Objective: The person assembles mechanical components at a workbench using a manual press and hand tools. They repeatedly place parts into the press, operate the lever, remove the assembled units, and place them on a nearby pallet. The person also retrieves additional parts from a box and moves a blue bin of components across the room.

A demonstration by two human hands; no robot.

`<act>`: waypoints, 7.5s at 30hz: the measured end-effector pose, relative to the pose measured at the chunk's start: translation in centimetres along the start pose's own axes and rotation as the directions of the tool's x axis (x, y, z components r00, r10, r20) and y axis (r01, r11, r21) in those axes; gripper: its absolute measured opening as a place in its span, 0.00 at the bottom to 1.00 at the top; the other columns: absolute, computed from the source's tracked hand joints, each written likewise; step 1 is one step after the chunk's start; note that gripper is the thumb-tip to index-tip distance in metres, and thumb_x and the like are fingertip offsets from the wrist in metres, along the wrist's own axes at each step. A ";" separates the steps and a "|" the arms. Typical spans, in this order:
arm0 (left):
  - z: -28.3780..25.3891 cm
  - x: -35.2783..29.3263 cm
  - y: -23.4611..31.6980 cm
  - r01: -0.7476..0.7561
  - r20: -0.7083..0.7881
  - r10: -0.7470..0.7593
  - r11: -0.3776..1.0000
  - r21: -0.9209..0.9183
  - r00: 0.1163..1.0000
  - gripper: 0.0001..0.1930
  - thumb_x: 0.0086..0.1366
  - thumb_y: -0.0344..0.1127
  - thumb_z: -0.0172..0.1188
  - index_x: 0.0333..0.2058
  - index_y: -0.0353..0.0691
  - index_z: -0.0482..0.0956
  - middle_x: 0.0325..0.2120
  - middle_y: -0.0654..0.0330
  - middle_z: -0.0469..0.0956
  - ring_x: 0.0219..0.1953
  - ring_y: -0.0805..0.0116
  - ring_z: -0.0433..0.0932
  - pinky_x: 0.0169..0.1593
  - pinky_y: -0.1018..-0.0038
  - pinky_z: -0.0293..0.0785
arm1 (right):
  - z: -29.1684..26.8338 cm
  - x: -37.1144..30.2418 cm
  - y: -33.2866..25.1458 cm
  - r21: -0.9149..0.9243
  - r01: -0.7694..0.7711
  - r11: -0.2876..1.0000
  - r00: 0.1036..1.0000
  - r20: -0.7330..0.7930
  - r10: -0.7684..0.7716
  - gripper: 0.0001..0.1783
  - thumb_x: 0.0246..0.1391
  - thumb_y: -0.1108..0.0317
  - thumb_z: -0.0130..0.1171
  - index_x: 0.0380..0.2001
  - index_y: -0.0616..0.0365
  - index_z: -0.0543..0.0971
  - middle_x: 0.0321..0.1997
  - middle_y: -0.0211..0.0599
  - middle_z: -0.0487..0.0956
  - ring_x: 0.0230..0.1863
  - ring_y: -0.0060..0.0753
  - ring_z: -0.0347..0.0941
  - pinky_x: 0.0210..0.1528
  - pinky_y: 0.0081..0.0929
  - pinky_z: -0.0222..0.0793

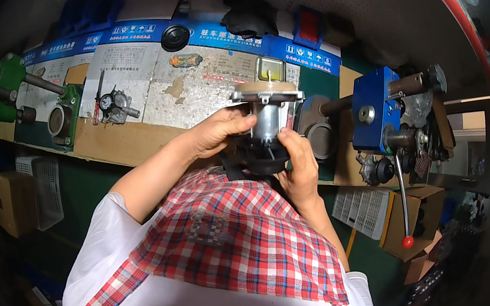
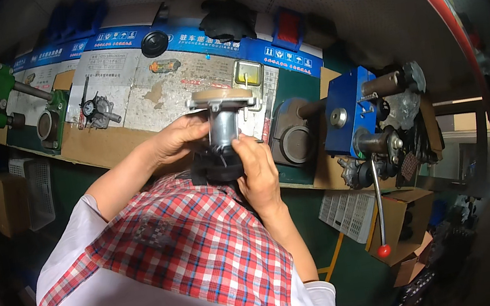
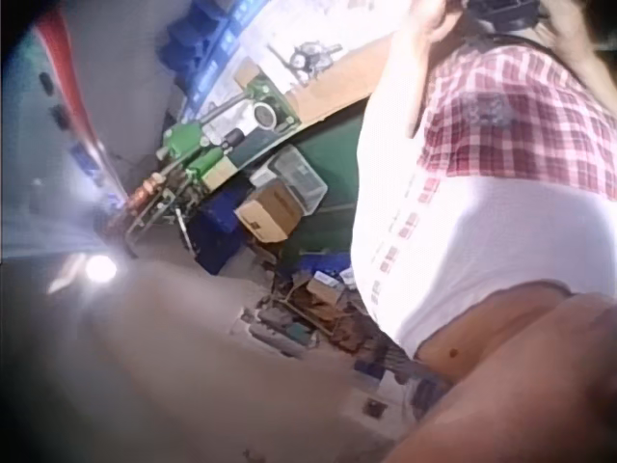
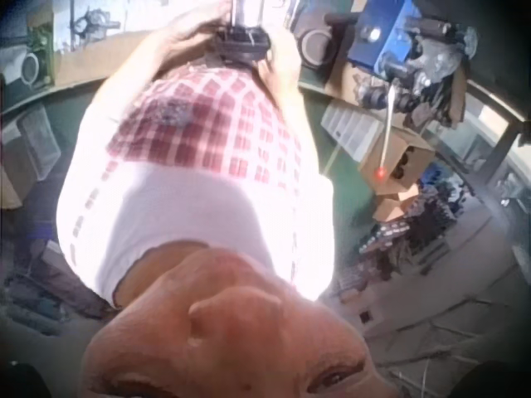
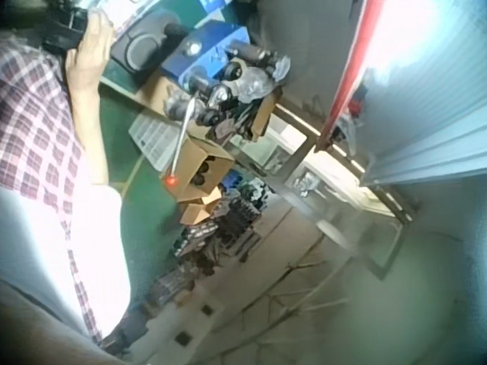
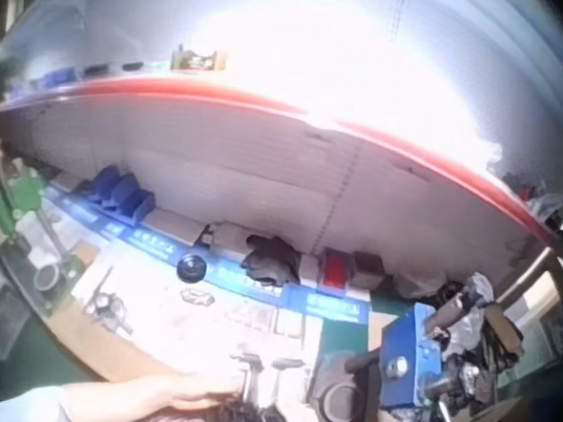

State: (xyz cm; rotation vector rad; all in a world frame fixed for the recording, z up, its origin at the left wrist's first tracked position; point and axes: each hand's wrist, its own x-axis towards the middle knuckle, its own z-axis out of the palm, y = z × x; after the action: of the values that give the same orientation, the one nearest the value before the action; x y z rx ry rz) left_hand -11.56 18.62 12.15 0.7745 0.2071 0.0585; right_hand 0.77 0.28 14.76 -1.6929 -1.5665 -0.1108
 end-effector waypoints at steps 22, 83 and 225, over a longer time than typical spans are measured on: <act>0.9 1.7 -3.4 -0.177 -0.271 0.193 0.981 0.083 0.943 0.22 0.59 0.36 0.66 0.49 0.36 0.73 0.43 0.62 0.76 0.48 0.71 0.72 0.54 0.72 0.66 | 0.5 -1.7 2.4 0.212 -0.315 0.925 0.949 0.043 0.313 0.48 0.51 0.38 0.58 0.62 0.62 0.58 0.64 0.56 0.55 0.64 0.56 0.55 0.64 0.45 0.53; -11.8 1.8 -8.8 0.342 -0.708 -0.280 0.938 -0.057 0.648 0.18 0.71 0.45 0.47 0.53 0.42 0.70 0.39 0.61 0.78 0.33 0.75 0.76 0.35 0.80 0.73 | -11.6 -29.1 45.1 0.692 -0.674 0.259 0.292 -0.074 0.954 0.21 0.58 0.65 0.51 0.53 0.64 0.70 0.45 0.43 0.76 0.42 0.41 0.75 0.34 0.32 0.75; -5.9 0.7 0.0 0.109 -0.125 0.440 0.062 0.992 0.889 0.38 0.45 0.40 0.69 0.57 0.43 0.67 0.54 0.57 0.69 0.58 0.53 0.61 0.61 0.60 0.55 | 6.7 6.3 1.9 0.483 -0.575 0.660 0.814 0.256 0.521 0.26 0.64 0.54 0.48 0.54 0.65 0.66 0.50 0.55 0.73 0.53 0.50 0.70 0.55 0.36 0.64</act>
State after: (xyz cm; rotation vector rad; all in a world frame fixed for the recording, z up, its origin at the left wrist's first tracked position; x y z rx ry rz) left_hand -12.11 22.74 7.96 2.2892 0.5972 0.3542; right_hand 0.87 9.45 12.93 -1.6287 -0.9370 0.6856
